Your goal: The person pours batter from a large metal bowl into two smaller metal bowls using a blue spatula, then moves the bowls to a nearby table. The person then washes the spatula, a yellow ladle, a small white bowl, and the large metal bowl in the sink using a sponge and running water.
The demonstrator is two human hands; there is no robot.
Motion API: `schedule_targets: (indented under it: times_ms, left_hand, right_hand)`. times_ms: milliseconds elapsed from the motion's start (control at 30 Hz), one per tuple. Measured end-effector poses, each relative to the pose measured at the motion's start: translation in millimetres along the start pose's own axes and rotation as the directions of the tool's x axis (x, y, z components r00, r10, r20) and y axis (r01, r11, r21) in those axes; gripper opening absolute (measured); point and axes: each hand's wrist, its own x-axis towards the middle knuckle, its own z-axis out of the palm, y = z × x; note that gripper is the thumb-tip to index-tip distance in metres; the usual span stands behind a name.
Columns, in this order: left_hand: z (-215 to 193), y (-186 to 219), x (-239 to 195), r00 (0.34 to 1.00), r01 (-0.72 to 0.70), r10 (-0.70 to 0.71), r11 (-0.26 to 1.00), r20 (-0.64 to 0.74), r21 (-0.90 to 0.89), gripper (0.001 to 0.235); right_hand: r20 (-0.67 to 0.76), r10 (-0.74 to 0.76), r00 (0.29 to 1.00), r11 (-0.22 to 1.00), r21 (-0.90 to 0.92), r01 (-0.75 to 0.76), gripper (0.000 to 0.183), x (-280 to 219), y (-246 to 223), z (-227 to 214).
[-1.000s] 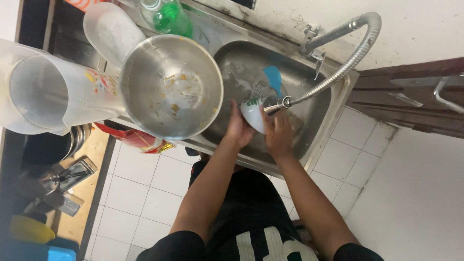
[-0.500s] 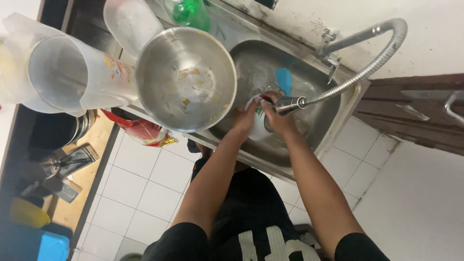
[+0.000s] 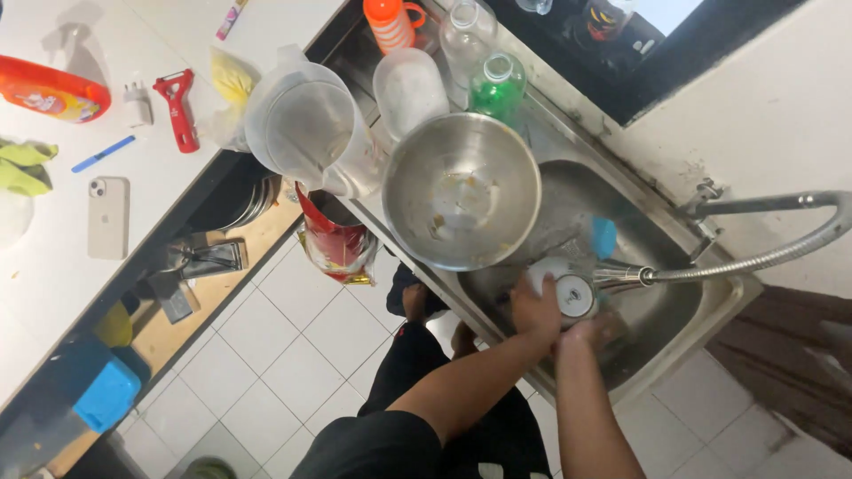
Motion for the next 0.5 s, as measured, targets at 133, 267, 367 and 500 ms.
schedule_targets:
  times_ms: [133,267,367,500]
  left_hand:
    - [10,-26,12,0.981,0.187,-0.183,0.98,0.059,-0.062,0.076]
    - [10,-42,61,0.991,0.104,-0.119,0.976,0.068,0.192,0.05]
    - [-42,-1,33,0.945,-0.197,0.034,0.855,0.326,0.48,0.049]
    - [-45,-6,18,0.841,-0.183,-0.018,0.931,0.541,0.316,0.047]
  right_hand:
    - [-0.112,-0.044,0.993,0.999,-0.027,0.041,0.041,13,23,-35]
    - [-0.073,0.006,0.997,0.998,-0.061,-0.01,0.062,8,16,-68]
    - [-0.033,0.059,0.998,0.992,-0.112,-0.063,0.083,-23,-14,-85]
    - [-0.002,-0.063,0.998,0.941,-0.334,0.059,0.056,-50,-44,-106]
